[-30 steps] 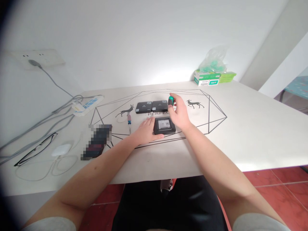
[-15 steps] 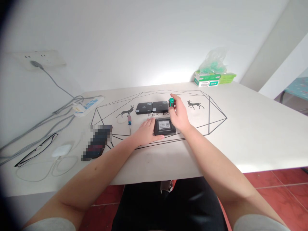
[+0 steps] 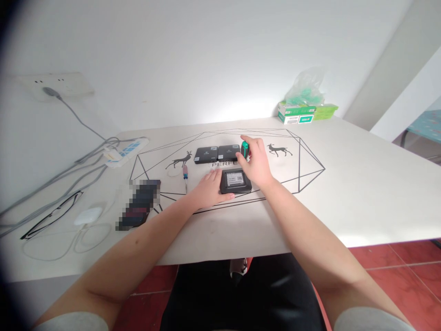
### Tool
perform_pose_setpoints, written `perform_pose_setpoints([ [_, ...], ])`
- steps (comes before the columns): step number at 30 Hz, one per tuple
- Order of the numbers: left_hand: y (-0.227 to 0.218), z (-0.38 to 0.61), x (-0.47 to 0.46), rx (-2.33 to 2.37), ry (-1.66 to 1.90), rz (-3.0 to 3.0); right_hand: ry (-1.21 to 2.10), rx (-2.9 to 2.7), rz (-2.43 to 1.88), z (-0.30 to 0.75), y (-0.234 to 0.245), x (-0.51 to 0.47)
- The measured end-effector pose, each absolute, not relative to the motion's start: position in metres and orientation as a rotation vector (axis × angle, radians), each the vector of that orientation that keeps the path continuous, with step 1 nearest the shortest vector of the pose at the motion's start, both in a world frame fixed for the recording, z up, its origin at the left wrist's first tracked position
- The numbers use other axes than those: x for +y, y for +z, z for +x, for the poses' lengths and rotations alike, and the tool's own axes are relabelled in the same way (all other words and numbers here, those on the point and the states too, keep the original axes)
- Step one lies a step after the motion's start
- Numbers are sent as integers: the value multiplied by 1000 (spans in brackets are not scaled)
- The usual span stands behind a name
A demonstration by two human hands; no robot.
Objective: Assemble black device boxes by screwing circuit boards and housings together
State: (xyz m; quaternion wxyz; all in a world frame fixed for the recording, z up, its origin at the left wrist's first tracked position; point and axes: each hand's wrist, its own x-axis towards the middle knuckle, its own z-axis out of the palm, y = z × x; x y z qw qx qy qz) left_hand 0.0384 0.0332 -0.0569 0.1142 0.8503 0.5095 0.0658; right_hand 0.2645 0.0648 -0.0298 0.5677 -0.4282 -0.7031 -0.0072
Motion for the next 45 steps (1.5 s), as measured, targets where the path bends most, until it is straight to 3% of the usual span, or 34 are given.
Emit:
perform_pose_setpoints([
  [24, -48, 41, 28, 1483, 204, 2435, 217, -1600, -980, 266, -25, 63],
  [35, -54, 39, 32, 1485, 203, 2457, 53, -1715, -1028, 270, -25, 66],
  [45, -53, 39, 32, 1480, 198, 2476, 128, -1678, -1005, 268, -27, 66],
])
